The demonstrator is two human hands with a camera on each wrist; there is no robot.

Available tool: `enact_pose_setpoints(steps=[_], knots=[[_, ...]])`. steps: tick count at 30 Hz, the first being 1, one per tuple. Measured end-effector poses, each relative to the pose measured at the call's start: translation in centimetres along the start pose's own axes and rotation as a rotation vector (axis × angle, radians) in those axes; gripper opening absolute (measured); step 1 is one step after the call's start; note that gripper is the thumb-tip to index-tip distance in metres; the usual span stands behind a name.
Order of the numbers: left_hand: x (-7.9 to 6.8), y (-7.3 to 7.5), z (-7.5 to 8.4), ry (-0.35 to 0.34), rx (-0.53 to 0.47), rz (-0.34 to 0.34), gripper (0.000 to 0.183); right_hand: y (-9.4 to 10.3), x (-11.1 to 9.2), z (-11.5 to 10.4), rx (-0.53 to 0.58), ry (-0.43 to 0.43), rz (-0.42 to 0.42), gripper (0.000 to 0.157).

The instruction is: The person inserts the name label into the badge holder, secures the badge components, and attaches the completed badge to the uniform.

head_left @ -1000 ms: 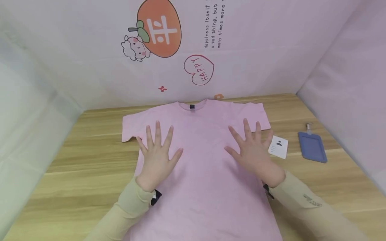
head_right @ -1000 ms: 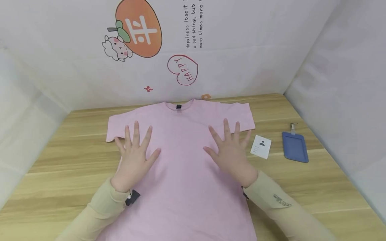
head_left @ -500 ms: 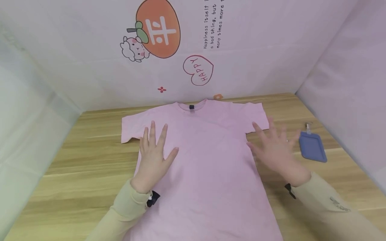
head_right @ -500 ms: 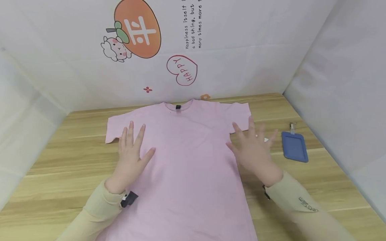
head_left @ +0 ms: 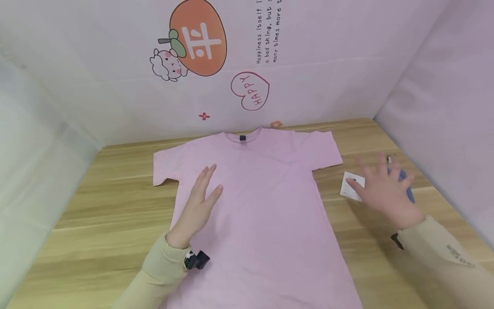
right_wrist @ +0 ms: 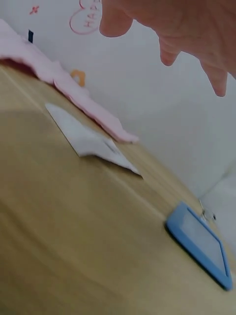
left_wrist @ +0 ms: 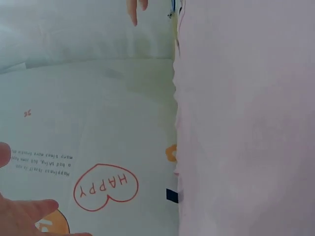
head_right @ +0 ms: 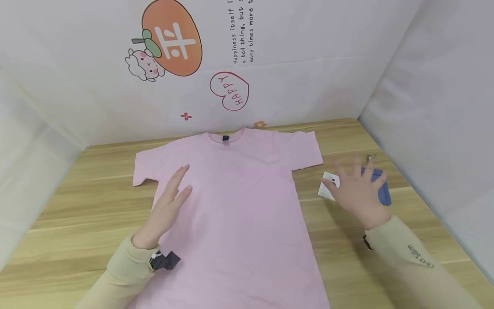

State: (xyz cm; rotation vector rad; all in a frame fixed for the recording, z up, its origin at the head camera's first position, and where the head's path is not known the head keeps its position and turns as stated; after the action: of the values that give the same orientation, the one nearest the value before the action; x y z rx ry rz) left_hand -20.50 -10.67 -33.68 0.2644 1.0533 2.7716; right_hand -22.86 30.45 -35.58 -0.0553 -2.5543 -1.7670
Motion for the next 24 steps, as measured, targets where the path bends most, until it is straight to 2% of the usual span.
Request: enact_pose_setpoints(steps=[5, 11, 15, 19, 24], knots=[[0.2, -0.4, 0.1, -0.007, -0.128, -0.031, 0.055, -0.6, 1.0, 2.9, 0.008, -0.068, -0.055, 0.075], [0.2, -0.9, -0.2, 0.053, -0.224, -0.073, 0.053, -0.8, 1.8, 5.6, 0.01, -0.081, -0.104, 0.078], [0.3, -1.5, -0.3, 0.079, -0.357, -0.114, 0.052, -1.0, 1.9, 6.9, -0.001, -0.106, -0.132, 0.08], [0.5, -2.2, -0.4, 0.103, -0.509, -0.159, 0.052, -1.5, 1.8, 8.3, 0.005, -0.165, -0.174, 0.087], [0.7, -2.9, -0.5, 0.167, -0.702, -0.169, 0.05, -2.2, 1.6, 9.8, 0.035, -0.239, -0.265, 0.096]])
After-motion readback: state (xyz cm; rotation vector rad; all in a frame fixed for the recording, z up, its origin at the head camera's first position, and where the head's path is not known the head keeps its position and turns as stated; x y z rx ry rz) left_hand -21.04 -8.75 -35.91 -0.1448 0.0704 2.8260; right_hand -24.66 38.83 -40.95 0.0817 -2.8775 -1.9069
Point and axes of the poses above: each hand's wrist, its own x-axis towards the middle knuckle, its own y-axis out of the back of the hand, z = x × y, the point moved 8 cm from there along x, towards the middle knuckle, and after that the axes turned 10 degrees about x, right-handed, at the moved point
